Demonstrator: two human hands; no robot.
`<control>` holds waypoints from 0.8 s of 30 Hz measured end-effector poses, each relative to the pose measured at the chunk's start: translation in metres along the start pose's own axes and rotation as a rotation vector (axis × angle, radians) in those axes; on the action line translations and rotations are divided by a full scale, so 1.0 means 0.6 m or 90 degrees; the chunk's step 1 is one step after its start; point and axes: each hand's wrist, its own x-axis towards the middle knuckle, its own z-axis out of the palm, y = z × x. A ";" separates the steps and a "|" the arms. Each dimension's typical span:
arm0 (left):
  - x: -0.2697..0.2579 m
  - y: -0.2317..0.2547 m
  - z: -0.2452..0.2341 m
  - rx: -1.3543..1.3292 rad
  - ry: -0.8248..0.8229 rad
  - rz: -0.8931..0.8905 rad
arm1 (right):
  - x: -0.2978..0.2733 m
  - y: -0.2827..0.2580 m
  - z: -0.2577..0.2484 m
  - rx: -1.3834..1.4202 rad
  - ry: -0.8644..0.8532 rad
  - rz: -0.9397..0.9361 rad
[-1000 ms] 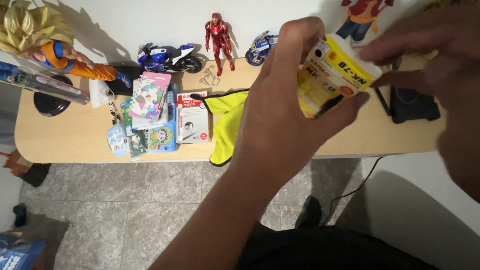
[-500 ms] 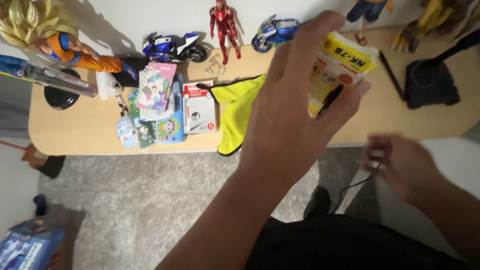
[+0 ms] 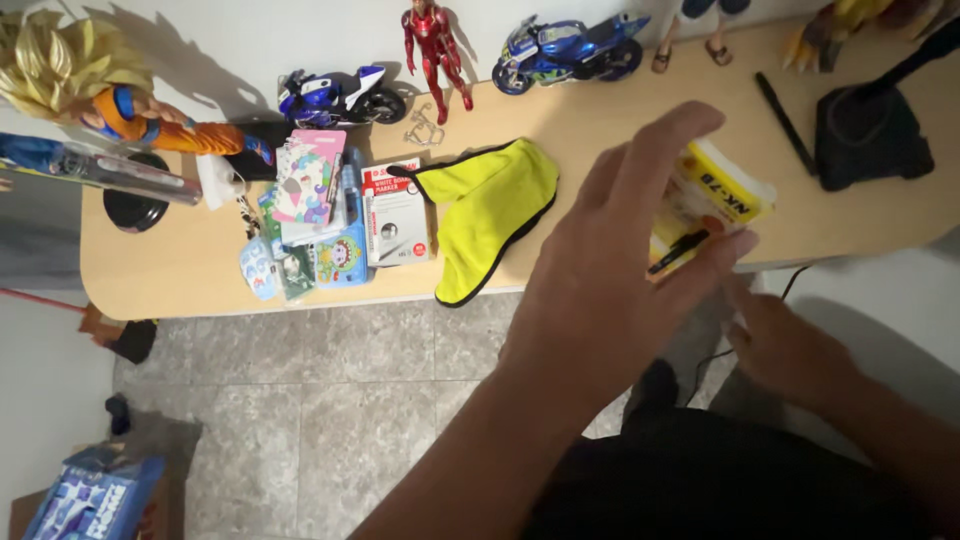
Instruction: The person wipes several black pens with a yellow cloth on a table. After cleaning, the person places the pens into a small white box and then puts the box into a drawer.
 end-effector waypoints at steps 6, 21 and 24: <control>-0.015 0.004 0.026 -0.016 0.014 -0.003 | 0.007 -0.026 -0.048 -0.174 -0.206 0.165; -0.091 0.033 0.131 0.019 0.065 -0.029 | -0.055 0.038 -0.009 -0.069 -0.094 0.008; -0.106 0.040 0.132 0.012 0.074 -0.037 | -0.093 0.047 0.000 -0.064 -0.041 -0.096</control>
